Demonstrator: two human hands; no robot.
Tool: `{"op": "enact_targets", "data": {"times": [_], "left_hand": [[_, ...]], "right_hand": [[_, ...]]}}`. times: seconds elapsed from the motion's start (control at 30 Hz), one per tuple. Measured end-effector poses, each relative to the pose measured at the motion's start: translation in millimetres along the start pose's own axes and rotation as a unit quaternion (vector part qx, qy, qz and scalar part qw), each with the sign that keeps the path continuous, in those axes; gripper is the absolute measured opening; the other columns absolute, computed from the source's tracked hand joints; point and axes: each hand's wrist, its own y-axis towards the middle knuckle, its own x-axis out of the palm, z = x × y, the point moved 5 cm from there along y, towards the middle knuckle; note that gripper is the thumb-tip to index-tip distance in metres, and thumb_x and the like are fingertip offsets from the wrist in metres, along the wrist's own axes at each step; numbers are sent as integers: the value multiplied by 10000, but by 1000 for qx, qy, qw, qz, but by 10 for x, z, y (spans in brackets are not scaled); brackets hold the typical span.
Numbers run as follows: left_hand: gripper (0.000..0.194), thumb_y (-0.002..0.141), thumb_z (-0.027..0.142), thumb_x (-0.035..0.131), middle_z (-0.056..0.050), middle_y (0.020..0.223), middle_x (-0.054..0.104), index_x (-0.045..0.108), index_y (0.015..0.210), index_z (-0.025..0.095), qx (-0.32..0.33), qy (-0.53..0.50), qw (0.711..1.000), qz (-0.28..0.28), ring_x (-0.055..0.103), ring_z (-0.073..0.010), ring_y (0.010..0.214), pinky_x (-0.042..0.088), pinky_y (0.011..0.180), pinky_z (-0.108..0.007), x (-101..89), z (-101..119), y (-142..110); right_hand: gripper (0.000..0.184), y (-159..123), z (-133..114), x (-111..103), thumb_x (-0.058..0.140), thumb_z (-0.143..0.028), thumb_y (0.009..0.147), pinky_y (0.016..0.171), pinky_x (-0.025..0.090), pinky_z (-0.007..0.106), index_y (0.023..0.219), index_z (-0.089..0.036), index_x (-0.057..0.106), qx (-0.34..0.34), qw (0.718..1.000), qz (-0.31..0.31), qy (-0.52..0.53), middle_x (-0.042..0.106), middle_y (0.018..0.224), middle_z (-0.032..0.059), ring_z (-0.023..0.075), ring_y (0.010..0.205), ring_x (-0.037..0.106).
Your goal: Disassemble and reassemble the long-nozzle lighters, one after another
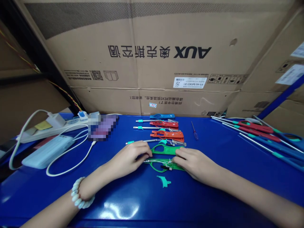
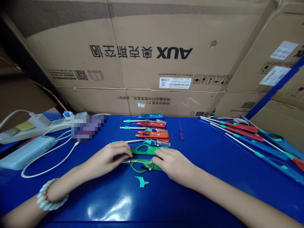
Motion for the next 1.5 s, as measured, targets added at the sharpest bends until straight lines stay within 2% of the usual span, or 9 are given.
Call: {"op": "enact_targets", "data": {"times": [0.23,0.47,0.63,0.9,1.03,1.17,1.37,1.5], "left_hand": [[124,882,132,516,-28,870,603,631,883,180,-10,31,998,-58,573,-167,830,457,729,-270,-11,25,-4],[163,919,119,456,-31,834,587,604,871,168,8,94,993,-68,553,-165,774,429,699,-275,118,-6,-21],[195,935,131,420,-37,826,571,580,831,167,19,170,983,-68,522,-180,760,411,696,-296,129,5,-23],[183,938,126,402,-41,855,560,559,854,167,13,207,976,-72,502,-192,794,398,734,-317,144,19,-17],[191,940,118,388,-48,883,563,563,877,160,17,210,975,-68,497,-198,814,381,727,-320,132,39,-25],[193,964,162,383,-48,890,569,567,905,164,31,183,982,-41,492,-196,809,361,727,-320,120,145,-36],[125,947,217,489,-37,950,594,568,1040,193,90,108,985,-104,505,-195,857,368,781,-313,320,353,-75],[97,942,188,489,-37,915,602,574,989,185,92,99,984,-114,511,-195,853,379,822,-321,408,373,-101]], "right_hand": [[177,-20,72,7,422,-89,911,691,453,290,897,-177,574,19,999,-41,-3,579,865,56,180,745,543],[191,-22,78,15,403,-96,920,687,431,282,905,-180,574,20,999,-40,1,563,863,54,173,744,522],[189,-4,72,25,399,-106,927,682,424,278,924,-173,576,29,999,-36,4,565,881,61,176,761,515],[205,9,72,-47,402,-167,951,720,454,309,938,-158,606,40,998,-27,36,569,936,89,194,806,533],[182,13,25,-97,439,-208,951,778,465,326,980,-165,614,44,996,-14,82,579,944,78,197,847,549],[146,31,-50,-37,495,-259,936,784,470,334,951,-166,606,41,995,-7,91,593,935,71,202,845,558],[125,55,-79,80,491,-228,929,740,469,316,886,-157,585,55,994,17,90,598,870,66,198,794,556],[125,58,-71,79,470,-205,925,727,463,310,863,-157,568,61,991,39,117,596,839,61,192,771,547]]}}
